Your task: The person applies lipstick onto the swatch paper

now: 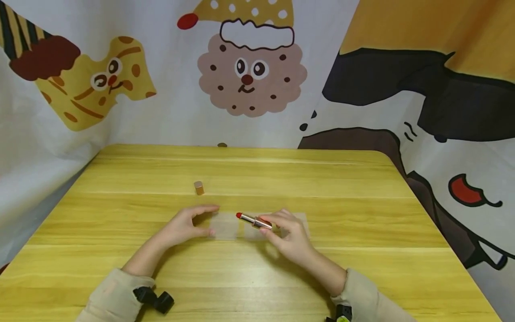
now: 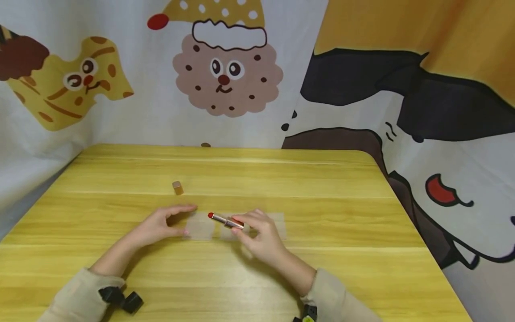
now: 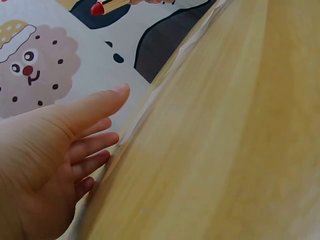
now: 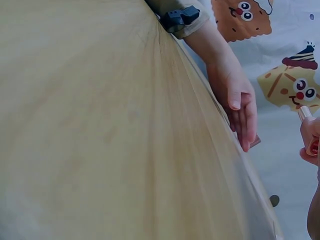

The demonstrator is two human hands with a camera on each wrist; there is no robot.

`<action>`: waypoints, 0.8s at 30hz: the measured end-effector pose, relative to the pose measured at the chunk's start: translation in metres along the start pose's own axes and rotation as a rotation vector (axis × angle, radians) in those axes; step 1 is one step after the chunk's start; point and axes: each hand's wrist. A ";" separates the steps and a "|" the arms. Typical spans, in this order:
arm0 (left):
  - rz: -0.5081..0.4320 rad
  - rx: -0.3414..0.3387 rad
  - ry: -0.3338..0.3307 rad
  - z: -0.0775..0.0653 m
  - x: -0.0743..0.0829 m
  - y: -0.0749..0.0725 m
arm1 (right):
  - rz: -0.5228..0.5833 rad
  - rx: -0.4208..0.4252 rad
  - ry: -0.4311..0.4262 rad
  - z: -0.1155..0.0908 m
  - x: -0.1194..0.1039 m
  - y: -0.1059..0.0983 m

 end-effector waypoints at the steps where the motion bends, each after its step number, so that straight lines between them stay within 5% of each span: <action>1: 0.004 -0.011 0.007 0.000 -0.001 0.000 | -0.002 -0.004 0.003 0.000 0.000 0.001; 8: 0.005 -0.088 0.030 -0.001 -0.005 0.001 | -0.035 -0.011 0.020 -0.002 0.016 0.005; 24: 0.156 -0.122 0.044 -0.003 -0.003 0.002 | -0.146 -0.053 0.073 0.006 0.040 0.015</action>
Point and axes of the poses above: each hand's wrist, its own z-axis towards the middle knuckle, its own y-axis out of the palm, x = y × z, and after that the axes turned 15 degrees about y, right-handed
